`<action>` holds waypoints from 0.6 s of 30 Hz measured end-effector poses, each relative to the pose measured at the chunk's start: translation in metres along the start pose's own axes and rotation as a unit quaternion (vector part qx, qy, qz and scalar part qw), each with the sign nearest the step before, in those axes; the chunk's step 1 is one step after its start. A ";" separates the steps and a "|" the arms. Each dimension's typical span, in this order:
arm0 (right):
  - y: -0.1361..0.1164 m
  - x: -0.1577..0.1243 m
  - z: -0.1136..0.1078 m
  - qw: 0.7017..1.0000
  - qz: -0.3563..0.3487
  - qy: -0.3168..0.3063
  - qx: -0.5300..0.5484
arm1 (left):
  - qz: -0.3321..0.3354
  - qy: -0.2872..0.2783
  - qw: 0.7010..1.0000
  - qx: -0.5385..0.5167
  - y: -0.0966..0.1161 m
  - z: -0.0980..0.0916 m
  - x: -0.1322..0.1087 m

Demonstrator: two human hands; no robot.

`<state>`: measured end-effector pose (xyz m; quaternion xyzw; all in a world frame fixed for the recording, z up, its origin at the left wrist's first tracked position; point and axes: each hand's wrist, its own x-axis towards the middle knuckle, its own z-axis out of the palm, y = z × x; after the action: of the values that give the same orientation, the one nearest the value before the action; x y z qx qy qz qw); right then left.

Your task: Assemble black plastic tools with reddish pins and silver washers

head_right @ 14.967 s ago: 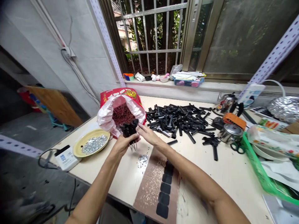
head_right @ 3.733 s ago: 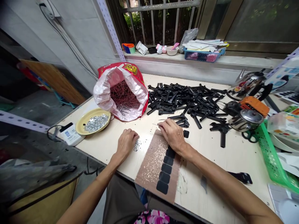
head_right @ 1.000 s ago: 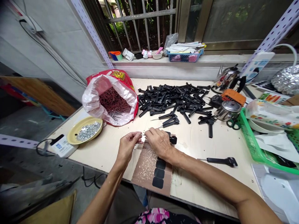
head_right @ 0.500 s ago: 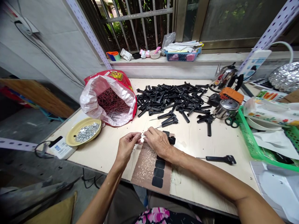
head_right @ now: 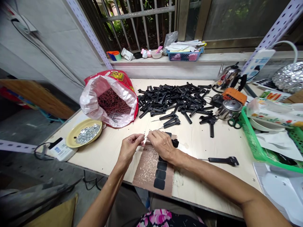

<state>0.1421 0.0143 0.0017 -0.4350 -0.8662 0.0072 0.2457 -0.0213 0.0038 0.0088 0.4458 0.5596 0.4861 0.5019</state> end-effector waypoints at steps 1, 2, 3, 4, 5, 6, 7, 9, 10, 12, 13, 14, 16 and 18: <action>0.000 0.000 0.000 1.000 0.003 0.002 -0.004 | -0.001 0.000 1.000 0.000 0.000 0.000 0.000; 0.001 -0.001 0.000 1.000 0.009 0.000 0.005 | -0.003 0.000 1.000 0.001 0.000 0.001 -0.001; 0.002 -0.002 0.000 0.999 0.018 -0.005 0.027 | -0.009 -0.004 1.000 0.001 0.000 0.002 -0.001; 0.003 -0.004 -0.002 0.998 0.028 -0.010 0.055 | -0.016 -0.010 1.000 0.000 -0.001 0.003 -0.002; 0.005 -0.007 -0.003 0.996 0.036 -0.014 0.085 | -0.025 -0.020 0.999 -0.004 -0.002 0.004 -0.004; 0.007 -0.011 -0.006 0.993 0.044 -0.016 0.112 | -0.034 -0.036 0.999 -0.007 -0.003 0.006 -0.006; 0.010 -0.016 -0.009 0.990 0.052 -0.017 0.132 | -0.040 -0.054 0.998 -0.008 -0.004 0.008 -0.008; 0.019 -0.028 -0.015 0.986 0.071 -0.015 0.148 | -0.032 -0.081 0.996 0.006 -0.006 0.011 -0.012; 0.024 -0.034 -0.018 0.986 0.080 -0.014 0.144 | -0.018 -0.086 0.996 0.025 -0.008 0.013 -0.014; 0.036 -0.044 -0.024 0.989 0.094 -0.011 0.116 | 0.033 -0.073 0.992 0.096 -0.010 0.013 -0.017; 0.043 -0.048 -0.025 0.991 0.099 -0.011 0.094 | 0.070 -0.061 0.985 0.145 -0.012 0.013 -0.018; 0.050 -0.050 -0.026 0.992 0.103 -0.012 0.073 | 0.110 -0.050 0.972 0.200 -0.014 0.013 -0.019; 0.064 -0.050 -0.025 0.993 0.105 -0.024 0.044 | 0.190 -0.039 0.933 0.303 -0.021 0.012 -0.021; 0.072 -0.047 -0.022 0.993 0.107 -0.034 0.036 | 0.243 -0.054 0.894 0.373 -0.032 0.012 -0.022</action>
<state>0.2293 0.0189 -0.0154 -0.5153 -0.8219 0.0798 0.2294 -0.0074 -0.0212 -0.0202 0.7479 0.5459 0.3240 0.1941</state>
